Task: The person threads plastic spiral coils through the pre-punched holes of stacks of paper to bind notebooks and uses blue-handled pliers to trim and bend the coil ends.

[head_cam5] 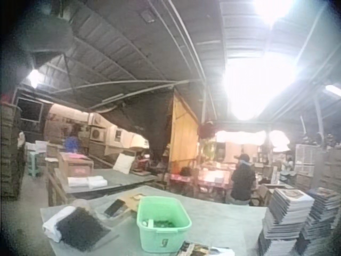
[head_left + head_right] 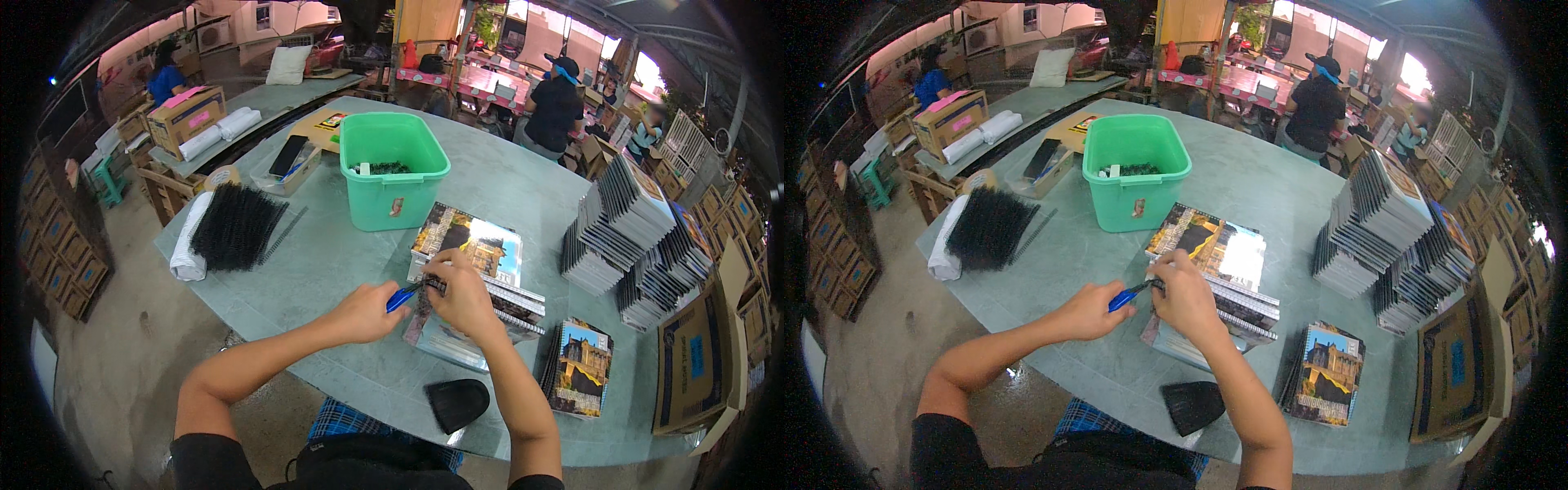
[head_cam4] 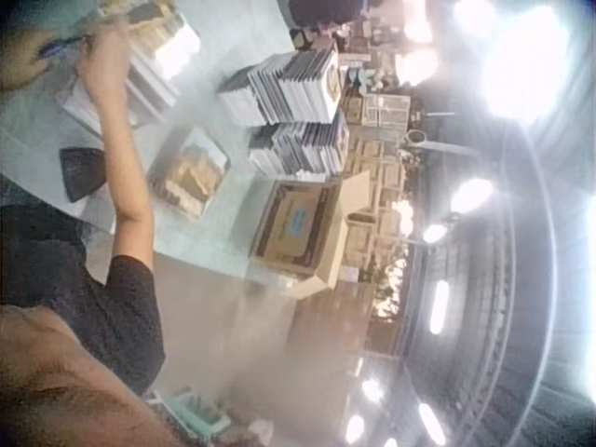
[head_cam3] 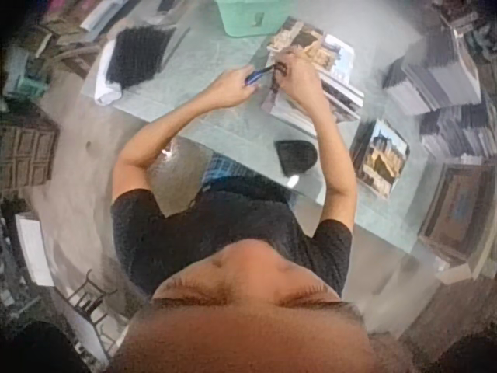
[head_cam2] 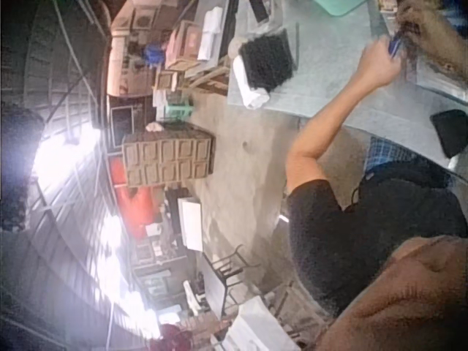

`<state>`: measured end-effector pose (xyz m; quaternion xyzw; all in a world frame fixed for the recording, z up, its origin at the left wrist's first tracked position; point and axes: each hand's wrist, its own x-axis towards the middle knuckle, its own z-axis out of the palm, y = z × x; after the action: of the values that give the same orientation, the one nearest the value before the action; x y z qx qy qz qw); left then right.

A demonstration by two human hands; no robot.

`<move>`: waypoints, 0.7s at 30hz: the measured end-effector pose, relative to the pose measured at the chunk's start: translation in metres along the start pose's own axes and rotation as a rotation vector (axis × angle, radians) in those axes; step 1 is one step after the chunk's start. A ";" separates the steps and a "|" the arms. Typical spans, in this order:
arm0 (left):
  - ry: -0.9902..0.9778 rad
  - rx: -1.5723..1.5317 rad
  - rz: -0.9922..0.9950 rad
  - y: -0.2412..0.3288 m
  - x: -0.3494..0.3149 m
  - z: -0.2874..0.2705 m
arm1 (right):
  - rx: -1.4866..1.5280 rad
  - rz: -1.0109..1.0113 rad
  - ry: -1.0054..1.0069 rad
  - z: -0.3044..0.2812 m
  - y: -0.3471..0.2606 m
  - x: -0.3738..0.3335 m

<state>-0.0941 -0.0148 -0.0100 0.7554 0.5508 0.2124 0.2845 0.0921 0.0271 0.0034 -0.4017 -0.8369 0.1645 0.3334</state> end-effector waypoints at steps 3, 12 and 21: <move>-0.246 -0.498 -0.179 0.000 -0.005 -0.004 | -0.005 0.114 0.072 0.000 0.000 0.000; -0.329 -0.340 -0.282 0.018 0.004 -0.012 | -0.077 0.067 0.141 0.005 0.005 0.000; 0.155 0.358 0.355 -0.085 -0.075 0.110 | -0.449 0.051 0.152 -0.017 0.005 -0.032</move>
<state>-0.1070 -0.0879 -0.1490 0.8600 0.4586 0.2151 0.0615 0.1216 0.0052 -0.0005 -0.4980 -0.8145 -0.0483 0.2936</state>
